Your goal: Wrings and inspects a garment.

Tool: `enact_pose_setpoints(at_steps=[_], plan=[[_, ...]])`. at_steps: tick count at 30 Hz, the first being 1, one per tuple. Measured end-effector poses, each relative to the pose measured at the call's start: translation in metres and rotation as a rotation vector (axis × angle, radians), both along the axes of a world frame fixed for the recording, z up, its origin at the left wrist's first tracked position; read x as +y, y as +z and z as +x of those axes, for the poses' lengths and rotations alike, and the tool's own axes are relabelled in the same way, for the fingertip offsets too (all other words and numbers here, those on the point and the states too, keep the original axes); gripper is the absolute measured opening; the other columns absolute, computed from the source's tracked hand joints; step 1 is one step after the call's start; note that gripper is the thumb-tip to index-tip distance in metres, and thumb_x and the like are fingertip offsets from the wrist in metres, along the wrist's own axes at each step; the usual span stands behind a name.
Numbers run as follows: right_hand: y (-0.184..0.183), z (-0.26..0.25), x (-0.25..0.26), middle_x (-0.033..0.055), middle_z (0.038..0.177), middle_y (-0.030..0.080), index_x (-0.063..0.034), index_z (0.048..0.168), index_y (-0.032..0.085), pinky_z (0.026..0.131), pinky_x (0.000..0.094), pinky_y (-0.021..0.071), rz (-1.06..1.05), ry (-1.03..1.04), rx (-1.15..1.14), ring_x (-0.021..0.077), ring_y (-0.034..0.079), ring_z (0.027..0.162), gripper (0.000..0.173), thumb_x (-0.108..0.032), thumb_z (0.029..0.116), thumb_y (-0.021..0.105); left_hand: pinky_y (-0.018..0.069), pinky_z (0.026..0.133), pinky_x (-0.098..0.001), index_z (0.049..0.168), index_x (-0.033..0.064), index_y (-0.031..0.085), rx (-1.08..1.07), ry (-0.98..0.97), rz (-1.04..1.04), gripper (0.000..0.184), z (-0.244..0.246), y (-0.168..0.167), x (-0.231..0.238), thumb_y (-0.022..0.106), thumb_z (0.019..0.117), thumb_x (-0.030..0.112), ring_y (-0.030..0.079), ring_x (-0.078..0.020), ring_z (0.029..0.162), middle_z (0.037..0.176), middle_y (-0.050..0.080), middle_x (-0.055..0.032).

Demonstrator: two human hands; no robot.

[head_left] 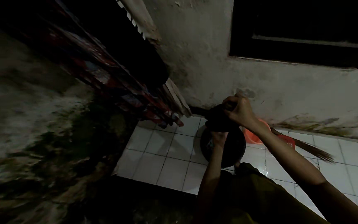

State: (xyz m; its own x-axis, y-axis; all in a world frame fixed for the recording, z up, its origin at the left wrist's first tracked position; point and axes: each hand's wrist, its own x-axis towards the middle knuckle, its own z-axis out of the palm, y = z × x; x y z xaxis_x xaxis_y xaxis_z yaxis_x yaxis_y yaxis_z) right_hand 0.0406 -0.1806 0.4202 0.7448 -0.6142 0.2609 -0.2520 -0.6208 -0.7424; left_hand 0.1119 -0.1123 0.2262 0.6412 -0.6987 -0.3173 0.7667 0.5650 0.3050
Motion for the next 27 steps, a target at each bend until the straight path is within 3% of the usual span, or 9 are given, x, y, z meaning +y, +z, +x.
enact_pose_setpoints(at_steps=[5,11,14,18,20,23,24,25,27], plan=[[0.008,-0.029,0.002,0.0104,0.09,0.062,-0.005,0.1,0.075,0.066,0.0345,0.0515,0.078,-0.021,-0.017,0.0182,0.059,0.075,0.018,-0.005,0.0816,0.078,0.0601,0.076,-0.0339,0.12,0.0187,0.061,-0.173,-0.05,0.013,0.074,0.041,0.015,-0.006,0.013,0.0999,0.072,0.069,-0.0129,0.094,0.102,0.071,-0.0013],[0.01,-0.063,-0.01,0.0046,0.09,0.062,-0.0032,0.1,0.072,0.065,0.0206,0.0501,0.153,0.025,-0.126,0.0061,0.058,0.075,0.022,-0.003,0.0787,0.076,0.0566,0.065,-0.024,0.103,0.0137,0.058,-0.348,-0.223,0.277,0.032,0.055,0.062,0.001,0.03,0.1108,0.026,0.065,-0.0059,0.071,0.081,0.066,0.0031],[0.002,-0.081,-0.016,0.0027,0.094,0.064,-0.0024,0.101,0.071,0.067,0.0173,0.0518,0.197,0.046,-0.18,0.0019,0.059,0.077,0.023,-0.001,0.0778,0.074,0.0574,0.068,-0.0213,0.121,0.0182,0.06,-0.573,-0.342,0.209,0.029,0.065,0.072,0.001,0.056,0.0926,0.021,0.067,-0.0032,0.08,0.094,0.07,0.0064],[-0.008,-0.1,-0.025,0.0003,0.095,0.065,-0.0018,0.101,0.07,0.069,0.0159,0.0532,0.233,0.022,-0.255,-0.0005,0.061,0.077,0.024,0.0,0.0766,0.072,0.0573,0.064,-0.023,0.104,0.0156,0.062,-0.597,-0.302,0.263,0.02,0.054,0.091,-0.001,0.056,0.0854,0.017,0.067,-0.0033,0.073,0.083,0.07,0.005],[-0.011,-0.108,-0.029,-0.0023,0.097,0.067,-0.0036,0.104,0.069,0.071,0.0161,0.0546,0.294,-0.033,-0.289,-0.002,0.062,0.079,0.024,0.001,0.0801,0.072,0.0595,0.065,-0.024,0.105,0.0173,0.064,-0.587,-0.292,0.198,0.019,0.053,0.094,-0.003,0.059,0.0876,0.023,0.07,-0.0045,0.076,0.09,0.073,0.0046],[-0.025,-0.12,-0.036,-0.0041,0.099,0.069,-0.0059,0.108,0.068,0.076,0.0188,0.0562,0.403,-0.085,-0.334,-0.0008,0.064,0.083,0.027,0.003,0.0829,0.07,0.0582,0.075,-0.0217,0.121,0.0217,0.063,-0.825,-0.402,0.14,0.032,0.064,0.097,-0.007,0.062,0.0896,0.028,0.069,-0.0036,0.097,0.134,0.066,0.0063],[-0.032,-0.124,-0.038,-0.0047,0.098,0.069,-0.007,0.108,0.068,0.076,0.0199,0.0565,0.451,-0.101,-0.345,0.0,0.064,0.083,0.026,0.002,0.0843,0.07,0.0581,0.073,-0.0216,0.115,0.0217,0.064,-0.864,-0.401,0.159,0.025,0.064,0.101,-0.009,0.06,0.09,0.025,0.069,-0.0034,0.092,0.126,0.069,0.0065],[-0.039,-0.127,-0.04,-0.0051,0.098,0.069,-0.0081,0.108,0.067,0.076,0.021,0.0568,0.503,-0.117,-0.358,0.001,0.065,0.084,0.025,0.002,0.0855,0.068,0.0579,0.066,-0.0199,0.099,0.0231,0.065,-0.878,-0.366,0.193,0.013,0.062,0.105,-0.013,0.057,0.0899,0.019,0.068,-0.0012,0.079,0.101,0.073,0.009],[-0.054,-0.132,-0.044,-0.0043,0.096,0.069,-0.0087,0.109,0.067,0.076,0.0233,0.0579,0.589,-0.141,-0.38,0.0031,0.066,0.083,0.025,0.002,0.0872,0.067,0.0546,0.06,-0.0169,0.082,0.024,0.059,-0.95,-0.311,0.191,0.016,0.061,0.111,-0.022,0.053,0.0895,0.011,0.063,0.0025,0.067,0.076,0.066,0.0123]])
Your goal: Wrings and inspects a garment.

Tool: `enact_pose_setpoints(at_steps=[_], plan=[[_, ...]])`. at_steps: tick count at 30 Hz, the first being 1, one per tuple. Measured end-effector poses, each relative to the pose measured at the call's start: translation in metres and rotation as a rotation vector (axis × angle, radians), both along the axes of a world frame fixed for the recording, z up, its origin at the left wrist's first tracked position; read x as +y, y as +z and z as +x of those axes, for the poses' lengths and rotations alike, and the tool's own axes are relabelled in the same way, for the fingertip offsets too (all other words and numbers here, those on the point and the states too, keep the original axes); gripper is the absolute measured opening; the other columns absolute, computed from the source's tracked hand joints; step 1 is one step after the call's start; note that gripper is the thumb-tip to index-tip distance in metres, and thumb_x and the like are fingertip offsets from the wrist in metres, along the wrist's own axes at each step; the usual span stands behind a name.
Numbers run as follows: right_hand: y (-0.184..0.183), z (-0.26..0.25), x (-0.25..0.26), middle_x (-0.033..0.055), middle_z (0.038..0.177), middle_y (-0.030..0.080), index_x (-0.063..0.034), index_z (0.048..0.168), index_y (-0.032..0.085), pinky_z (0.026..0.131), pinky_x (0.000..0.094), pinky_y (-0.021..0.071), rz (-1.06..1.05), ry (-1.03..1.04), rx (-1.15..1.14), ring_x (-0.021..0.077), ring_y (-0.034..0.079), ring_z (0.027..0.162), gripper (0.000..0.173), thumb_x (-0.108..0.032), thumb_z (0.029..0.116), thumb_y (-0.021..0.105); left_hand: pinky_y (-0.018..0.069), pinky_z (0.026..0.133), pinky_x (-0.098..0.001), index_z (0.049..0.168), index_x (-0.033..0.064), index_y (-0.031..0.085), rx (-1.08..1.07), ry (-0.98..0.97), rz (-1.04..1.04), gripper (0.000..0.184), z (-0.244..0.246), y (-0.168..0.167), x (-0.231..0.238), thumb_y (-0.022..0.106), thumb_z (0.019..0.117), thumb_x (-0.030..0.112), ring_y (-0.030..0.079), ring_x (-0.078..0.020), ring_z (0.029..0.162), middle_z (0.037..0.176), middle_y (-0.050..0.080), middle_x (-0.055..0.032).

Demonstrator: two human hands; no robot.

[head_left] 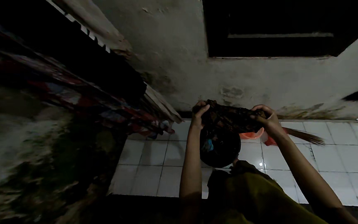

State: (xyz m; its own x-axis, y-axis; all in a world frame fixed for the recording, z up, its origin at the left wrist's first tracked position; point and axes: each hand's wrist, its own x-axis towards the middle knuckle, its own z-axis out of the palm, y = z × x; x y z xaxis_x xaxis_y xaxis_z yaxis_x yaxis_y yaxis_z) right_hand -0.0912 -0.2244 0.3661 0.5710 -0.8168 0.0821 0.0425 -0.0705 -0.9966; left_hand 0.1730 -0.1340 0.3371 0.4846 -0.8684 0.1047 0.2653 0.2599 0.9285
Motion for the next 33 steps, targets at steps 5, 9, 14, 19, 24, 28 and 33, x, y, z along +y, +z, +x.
enact_pose_setpoints(at_steps=[5,9,14,19,24,28,33], plan=[[-0.047,-0.001,-0.003,0.0007,0.106,0.069,-0.0089,0.124,0.06,0.083,0.0332,0.0585,0.369,0.046,-0.126,0.0111,0.068,0.094,0.032,-0.018,0.1011,0.039,0.0551,0.071,-0.0182,0.077,0.0225,0.057,-0.177,0.062,-0.182,0.022,-0.004,0.018,-0.016,0.064,0.086,0.004,0.063,0.0008,0.079,0.084,0.067,0.0111],[-0.066,0.02,-0.003,0.0205,0.133,0.058,-0.0103,0.146,0.045,0.089,0.0584,0.0543,0.931,0.056,-0.074,0.037,0.062,0.115,0.065,-0.054,0.1084,0.015,0.0531,0.081,-0.0179,0.078,0.0195,0.061,-0.467,-0.114,-0.423,0.02,-0.012,0.047,-0.031,0.073,0.0801,0.004,0.064,0.0019,0.087,0.085,0.067,0.0123],[-0.073,0.047,-0.008,0.0226,0.123,0.062,-0.0103,0.144,0.045,0.077,0.0491,0.0583,0.96,0.42,0.293,0.0366,0.068,0.101,0.076,-0.066,0.1048,0.011,0.0518,0.091,-0.0245,0.076,0.0077,0.059,-0.698,-0.516,-0.507,0.016,-0.024,0.081,-0.037,0.074,0.0804,0.011,0.064,-0.004,0.093,0.081,0.065,0.0028],[-0.092,0.069,-0.005,0.0075,0.094,0.072,-0.0093,0.115,0.063,0.067,0.0331,0.0604,0.845,0.702,0.317,0.0181,0.07,0.077,0.044,-0.037,0.111,0.03,0.0511,0.078,-0.0197,0.076,0.0043,0.065,-0.867,-0.765,-0.401,0.013,-0.042,0.102,-0.024,0.075,0.0766,0.012,0.062,-0.0037,0.084,0.08,0.065,-0.0009],[-0.079,0.079,0.004,0.0011,0.068,0.062,-0.0122,0.091,0.061,0.049,0.0248,0.0523,0.998,0.476,0.036,0.0092,0.06,0.055,0.048,-0.04,0.1103,0.026,0.0501,0.086,-0.0212,0.073,0.0053,0.063,-0.894,-0.628,-0.387,0.016,-0.035,0.091,-0.004,0.075,0.0787,0.014,0.062,-0.0063,0.093,0.085,0.066,-0.0027],[-0.045,0.095,-0.009,-0.0012,0.08,0.066,-0.0138,0.114,0.067,0.057,0.0243,0.055,0.803,0.145,-0.09,0.0067,0.061,0.063,0.028,-0.031,0.1081,0.046,0.0538,0.092,-0.0232,0.085,0.0189,0.064,-0.601,-0.033,-0.447,0.014,0.003,0.053,0.007,0.076,0.0864,0.011,0.065,-0.0011,0.096,0.09,0.068,0.0106],[0.014,0.11,-0.018,-0.0026,0.069,0.058,-0.0055,0.067,0.06,0.061,0.0273,0.0473,-0.191,-0.222,0.12,0.0051,0.053,0.062,0.022,-0.009,0.0853,0.072,0.057,0.069,-0.0277,0.089,0.0136,0.054,0.182,0.365,0.1,0.012,0.008,0.007,-0.001,0.05,0.0997,0.01,0.064,-0.0077,0.074,0.08,0.064,0.0018]])
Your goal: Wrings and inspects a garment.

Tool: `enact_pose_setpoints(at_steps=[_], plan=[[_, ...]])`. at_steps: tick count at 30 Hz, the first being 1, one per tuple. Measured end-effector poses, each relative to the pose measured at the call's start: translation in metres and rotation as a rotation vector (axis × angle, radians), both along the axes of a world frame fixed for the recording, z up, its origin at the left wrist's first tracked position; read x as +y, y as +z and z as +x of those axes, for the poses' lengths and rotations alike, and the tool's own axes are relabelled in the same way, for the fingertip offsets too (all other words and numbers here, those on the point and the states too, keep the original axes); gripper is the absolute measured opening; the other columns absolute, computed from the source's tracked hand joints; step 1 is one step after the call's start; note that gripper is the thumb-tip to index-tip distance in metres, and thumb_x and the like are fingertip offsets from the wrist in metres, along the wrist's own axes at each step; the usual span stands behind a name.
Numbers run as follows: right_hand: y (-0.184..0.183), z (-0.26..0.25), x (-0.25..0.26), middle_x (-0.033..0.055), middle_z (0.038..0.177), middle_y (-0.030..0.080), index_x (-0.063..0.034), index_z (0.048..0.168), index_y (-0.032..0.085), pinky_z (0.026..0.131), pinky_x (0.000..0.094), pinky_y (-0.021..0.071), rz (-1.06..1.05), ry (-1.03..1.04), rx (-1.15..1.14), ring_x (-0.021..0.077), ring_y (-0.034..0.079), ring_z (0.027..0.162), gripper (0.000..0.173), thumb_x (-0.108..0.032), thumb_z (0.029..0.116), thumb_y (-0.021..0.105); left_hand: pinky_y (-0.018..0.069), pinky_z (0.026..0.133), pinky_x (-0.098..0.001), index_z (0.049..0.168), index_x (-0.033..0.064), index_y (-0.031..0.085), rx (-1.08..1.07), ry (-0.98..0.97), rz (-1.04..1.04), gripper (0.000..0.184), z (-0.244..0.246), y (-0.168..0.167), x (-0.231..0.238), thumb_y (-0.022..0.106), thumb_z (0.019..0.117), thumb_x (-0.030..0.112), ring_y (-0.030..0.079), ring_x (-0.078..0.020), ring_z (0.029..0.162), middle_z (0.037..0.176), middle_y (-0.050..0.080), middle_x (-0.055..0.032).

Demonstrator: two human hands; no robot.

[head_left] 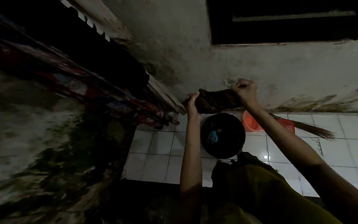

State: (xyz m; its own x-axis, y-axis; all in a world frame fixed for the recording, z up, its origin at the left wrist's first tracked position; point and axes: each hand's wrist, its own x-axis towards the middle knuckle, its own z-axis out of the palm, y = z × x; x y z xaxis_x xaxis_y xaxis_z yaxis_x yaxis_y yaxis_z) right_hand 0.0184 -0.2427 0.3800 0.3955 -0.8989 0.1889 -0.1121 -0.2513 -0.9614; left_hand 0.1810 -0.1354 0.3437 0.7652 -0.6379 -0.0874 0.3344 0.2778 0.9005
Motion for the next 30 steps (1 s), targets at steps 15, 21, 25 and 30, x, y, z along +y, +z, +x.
enact_pose_setpoints(at_steps=[15,21,25,30], plan=[[0.04,-0.011,0.033,0.0127,0.066,0.063,-0.0001,0.068,0.063,0.053,0.0448,0.0526,-1.302,0.933,0.313,0.0306,0.067,0.064,0.017,-0.001,0.0849,0.067,0.0503,0.09,-0.04,0.123,-0.0057,0.06,-0.402,-0.871,0.793,0.032,-0.021,0.038,-0.043,0.052,0.1068,0.021,0.061,-0.0213,0.097,0.112,0.064,-0.0184],[0.016,-0.019,0.048,0.0146,0.078,0.069,0.001,0.08,0.073,0.07,0.051,0.055,-1.203,1.263,0.607,0.0343,0.069,0.08,0.007,-0.003,0.0841,0.077,0.0497,0.091,-0.0496,0.118,-0.006,0.061,-0.698,-1.029,0.975,0.035,-0.042,0.014,-0.052,0.068,0.0972,0.02,0.062,-0.0298,0.102,0.112,0.063,-0.0227],[-0.005,-0.023,0.049,0.0169,0.081,0.07,0.0036,0.082,0.073,0.076,0.0537,0.0552,-1.125,1.273,0.623,0.0367,0.069,0.083,0.007,-0.002,0.0839,0.077,0.0467,0.099,-0.0481,0.123,-0.0072,0.061,-0.672,-1.032,0.967,0.035,-0.051,0.001,-0.04,0.063,0.1017,0.021,0.06,-0.0308,0.111,0.12,0.063,-0.0245],[-0.012,-0.026,0.021,0.0141,0.07,0.068,0.0004,0.066,0.066,0.058,0.0513,0.0536,-0.797,0.765,0.248,0.0297,0.068,0.067,0.019,-0.009,0.0824,0.068,0.051,0.088,-0.0379,0.137,0.0045,0.054,-0.355,-1.004,0.817,0.044,-0.024,-0.006,-0.018,0.037,0.1116,0.037,0.06,-0.0199,0.1,0.117,0.062,-0.0137]])
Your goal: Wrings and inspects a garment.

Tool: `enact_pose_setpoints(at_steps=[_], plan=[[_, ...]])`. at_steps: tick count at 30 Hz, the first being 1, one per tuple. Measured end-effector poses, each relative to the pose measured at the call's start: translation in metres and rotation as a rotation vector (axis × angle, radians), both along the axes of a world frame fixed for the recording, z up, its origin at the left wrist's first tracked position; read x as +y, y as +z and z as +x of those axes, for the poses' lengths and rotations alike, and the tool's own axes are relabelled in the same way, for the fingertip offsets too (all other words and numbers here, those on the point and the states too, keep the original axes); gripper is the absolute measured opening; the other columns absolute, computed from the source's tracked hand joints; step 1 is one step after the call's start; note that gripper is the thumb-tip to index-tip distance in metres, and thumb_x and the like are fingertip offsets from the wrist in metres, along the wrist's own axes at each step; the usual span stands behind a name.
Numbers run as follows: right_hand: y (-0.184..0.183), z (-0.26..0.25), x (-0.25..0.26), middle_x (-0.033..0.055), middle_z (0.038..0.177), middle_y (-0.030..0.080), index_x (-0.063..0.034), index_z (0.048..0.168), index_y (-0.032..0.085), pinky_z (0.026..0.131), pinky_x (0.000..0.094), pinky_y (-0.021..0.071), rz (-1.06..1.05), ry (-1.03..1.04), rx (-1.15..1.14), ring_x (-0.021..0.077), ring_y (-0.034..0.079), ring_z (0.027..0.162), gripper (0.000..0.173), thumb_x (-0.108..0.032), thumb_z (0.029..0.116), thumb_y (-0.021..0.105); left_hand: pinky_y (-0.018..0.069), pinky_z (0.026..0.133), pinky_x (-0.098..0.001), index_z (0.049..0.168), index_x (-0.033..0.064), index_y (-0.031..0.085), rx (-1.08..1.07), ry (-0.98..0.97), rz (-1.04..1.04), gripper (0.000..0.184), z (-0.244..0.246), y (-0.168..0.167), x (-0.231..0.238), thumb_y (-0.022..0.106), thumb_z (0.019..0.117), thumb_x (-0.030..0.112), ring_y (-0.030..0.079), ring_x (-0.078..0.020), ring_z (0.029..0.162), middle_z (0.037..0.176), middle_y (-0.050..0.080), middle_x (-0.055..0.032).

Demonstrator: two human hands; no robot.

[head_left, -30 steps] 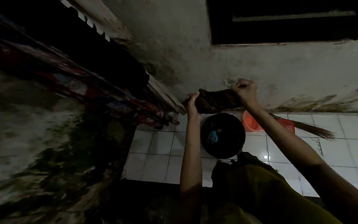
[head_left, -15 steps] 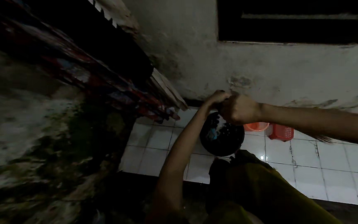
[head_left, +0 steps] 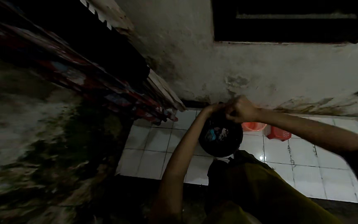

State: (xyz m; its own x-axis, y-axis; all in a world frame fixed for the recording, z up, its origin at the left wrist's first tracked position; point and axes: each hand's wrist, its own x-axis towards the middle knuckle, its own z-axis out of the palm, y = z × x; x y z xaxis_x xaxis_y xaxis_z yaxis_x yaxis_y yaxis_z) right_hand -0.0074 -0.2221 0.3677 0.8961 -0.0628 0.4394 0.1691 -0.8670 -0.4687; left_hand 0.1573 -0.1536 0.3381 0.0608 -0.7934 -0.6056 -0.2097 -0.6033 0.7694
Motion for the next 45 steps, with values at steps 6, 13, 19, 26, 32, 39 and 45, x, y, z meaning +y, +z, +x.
enact_pose_setpoints(at_steps=[6,13,19,26,32,39,45], plan=[[0.038,-0.004,-0.004,-0.0076,0.061,0.055,-0.0139,0.064,0.052,0.053,0.0211,0.0467,1.171,-0.679,-0.101,0.0009,0.051,0.053,0.036,-0.005,0.0985,0.058,0.0544,0.09,-0.0503,0.15,0.0069,0.04,0.181,0.11,0.037,0.085,0.048,0.037,0.021,0.01,0.1024,0.07,0.062,-0.0333,0.113,0.134,0.055,-0.0239],[0.044,-0.003,0.006,0.0042,0.084,0.067,-0.0098,0.102,0.063,0.064,0.0312,0.0577,1.856,-0.649,-0.161,0.0132,0.067,0.073,0.032,-0.028,0.1081,0.037,0.0445,0.102,-0.0314,0.134,-0.0089,0.051,-0.106,0.5,-0.229,0.03,0.016,0.004,0.038,0.041,0.1064,-0.004,0.057,-0.0211,0.116,0.127,0.059,-0.0209],[0.019,-0.006,0.02,0.0016,0.078,0.064,-0.0159,0.098,0.063,0.05,0.0259,0.052,2.113,-0.705,-0.148,0.0105,0.062,0.062,0.032,-0.041,0.106,0.044,0.0536,0.098,-0.052,0.145,0.0341,0.05,1.141,0.961,-0.752,0.097,-0.029,-0.024,0.008,0.018,0.078,0.097,0.057,-0.0244,0.13,0.145,0.058,-0.0001],[-0.016,-0.03,0.029,0.0091,0.094,0.06,-0.0132,0.117,0.052,0.066,0.039,0.0555,2.281,-0.956,0.009,0.0206,0.063,0.08,0.035,-0.045,0.1029,0.044,0.0582,0.079,-0.0311,0.131,0.0246,0.053,0.688,0.937,-0.662,0.036,-0.024,-0.015,0.019,0.051,0.1033,0.048,0.066,-0.0095,0.099,0.114,0.066,0.0035],[-0.045,-0.031,0.021,0.0072,0.095,0.059,-0.0154,0.117,0.053,0.062,0.0312,0.0527,2.309,-1.006,0.057,0.0171,0.061,0.077,0.04,-0.051,0.0991,0.055,0.0524,0.066,-0.013,0.104,0.0278,0.064,0.311,0.518,-1.057,0.031,-0.018,-0.02,0.034,0.077,0.0823,0.012,0.061,0.0047,0.081,0.11,0.065,0.0149],[0.017,-0.023,0.015,-0.0034,0.074,0.06,-0.0089,0.061,0.053,0.059,0.0152,0.0466,0.622,-0.693,-0.585,-0.0006,0.055,0.066,0.027,-0.001,0.0811,0.068,0.0601,0.072,-0.0334,0.11,0.0161,0.06,0.729,0.961,-0.52,0.023,-0.039,0.026,0.034,0.046,0.1045,0.033,0.069,-0.0122,0.084,0.094,0.069,-0.0007],[0.081,-0.032,0.026,0.0041,0.061,0.058,-0.0094,0.057,0.06,0.05,0.0315,0.0379,-0.235,-0.142,-0.388,0.0182,0.054,0.059,0.026,-0.015,0.0798,0.069,0.0567,0.06,-0.0229,0.09,0.0146,0.061,0.599,0.524,-0.357,0.027,-0.021,0.082,0.025,0.039,0.1043,0.018,0.065,-0.0056,0.065,0.074,0.067,0.0026]])
